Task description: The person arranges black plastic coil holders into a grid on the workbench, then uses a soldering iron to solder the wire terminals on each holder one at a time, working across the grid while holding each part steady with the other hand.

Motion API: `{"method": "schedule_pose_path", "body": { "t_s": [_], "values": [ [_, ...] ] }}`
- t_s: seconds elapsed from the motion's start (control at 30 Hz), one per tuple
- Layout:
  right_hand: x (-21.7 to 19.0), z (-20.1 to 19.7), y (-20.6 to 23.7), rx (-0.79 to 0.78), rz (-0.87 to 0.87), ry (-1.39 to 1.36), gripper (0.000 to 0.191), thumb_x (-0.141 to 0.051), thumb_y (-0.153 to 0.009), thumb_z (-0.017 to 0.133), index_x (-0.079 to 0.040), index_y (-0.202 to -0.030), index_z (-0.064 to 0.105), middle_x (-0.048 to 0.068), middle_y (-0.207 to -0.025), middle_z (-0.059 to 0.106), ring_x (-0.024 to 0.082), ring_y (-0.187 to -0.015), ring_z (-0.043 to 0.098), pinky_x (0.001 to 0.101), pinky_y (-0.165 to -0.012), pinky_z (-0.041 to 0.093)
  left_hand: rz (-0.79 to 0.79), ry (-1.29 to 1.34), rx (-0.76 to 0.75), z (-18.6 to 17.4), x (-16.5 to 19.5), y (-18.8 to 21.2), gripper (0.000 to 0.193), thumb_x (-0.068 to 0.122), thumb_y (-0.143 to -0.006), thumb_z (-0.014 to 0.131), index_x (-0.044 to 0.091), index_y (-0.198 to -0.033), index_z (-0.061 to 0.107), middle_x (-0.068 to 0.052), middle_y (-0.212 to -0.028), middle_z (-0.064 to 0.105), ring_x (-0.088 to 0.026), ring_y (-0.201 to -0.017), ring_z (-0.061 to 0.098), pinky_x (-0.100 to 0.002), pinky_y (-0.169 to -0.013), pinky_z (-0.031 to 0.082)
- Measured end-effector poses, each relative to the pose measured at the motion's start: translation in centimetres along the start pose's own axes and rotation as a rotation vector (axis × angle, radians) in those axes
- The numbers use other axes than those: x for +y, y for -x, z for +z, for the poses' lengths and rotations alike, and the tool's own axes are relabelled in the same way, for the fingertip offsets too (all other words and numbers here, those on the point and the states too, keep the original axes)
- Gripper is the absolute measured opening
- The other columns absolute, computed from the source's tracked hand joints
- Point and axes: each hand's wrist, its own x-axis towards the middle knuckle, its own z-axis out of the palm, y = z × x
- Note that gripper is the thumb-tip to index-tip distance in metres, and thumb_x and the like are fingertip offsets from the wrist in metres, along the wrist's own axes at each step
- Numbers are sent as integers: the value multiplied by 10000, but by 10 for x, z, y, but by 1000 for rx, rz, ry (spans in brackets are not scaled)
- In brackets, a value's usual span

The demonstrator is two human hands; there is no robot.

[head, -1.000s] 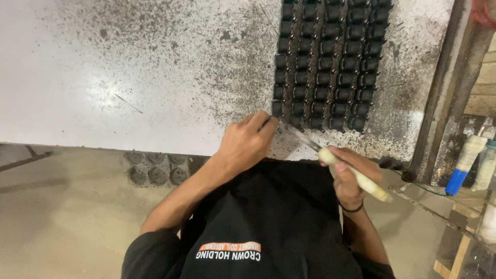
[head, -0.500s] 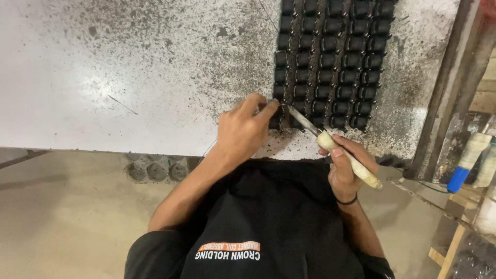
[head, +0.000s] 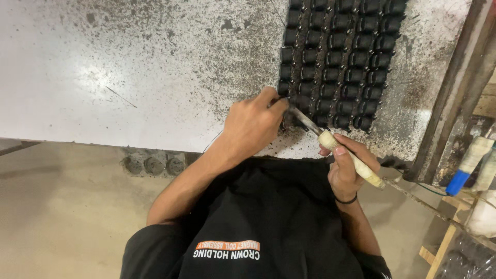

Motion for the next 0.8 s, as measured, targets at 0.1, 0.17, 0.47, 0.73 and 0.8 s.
{"method": "schedule_pose_path", "body": {
  "t_s": [0.1, 0.17, 0.47, 0.73, 0.8],
  "values": [
    [1, -1, -1, 50, 97, -70, 222, -33, -993, 591, 54, -1197, 589, 224, -1109, 682, 298, -856, 706, 397, -743, 610, 69, -58, 5, -3, 1, 2, 272, 49, -846, 698, 41, -1114, 745, -92, -966, 606, -260, -754, 718, -390, -587, 567],
    [1, -2, -3, 36, 152, -89, 228, -38, -1002, 584, 86, -1189, 628, 236, -1082, 695, 306, -854, 704, 401, -741, 594, 9, 21, -37, -6, -2, 3, 246, 35, -856, 695, 69, -1088, 770, -104, -928, 614, -269, -676, 699, -398, -560, 561],
    [-7, -2, -5, -94, -8, 117, 216, -36, -1004, 617, 124, -1147, 641, 242, -1005, 702, 271, -792, 726, 340, -689, 629, 11, 44, -11, -1, -5, -5, 199, 1, -862, 657, 47, -1028, 757, -110, -964, 640, -259, -714, 692, -386, -586, 573],
    [-13, -1, -11, -107, -141, 182, 221, -53, -991, 639, 122, -1126, 631, 252, -1005, 707, 286, -802, 743, 333, -665, 641, 2, -28, -21, 1, 3, 0, 262, -13, -822, 659, 47, -1055, 763, -108, -943, 588, -255, -688, 678, -383, -497, 546],
    [-12, -1, -10, -28, -112, 116, 239, -55, -995, 636, 130, -1145, 637, 256, -1036, 707, 283, -784, 734, 332, -675, 634, 9, -14, 14, 0, -1, -1, 274, -10, -777, 670, 45, -1030, 761, -86, -969, 607, -259, -709, 678, -392, -569, 565]
  ]
}}
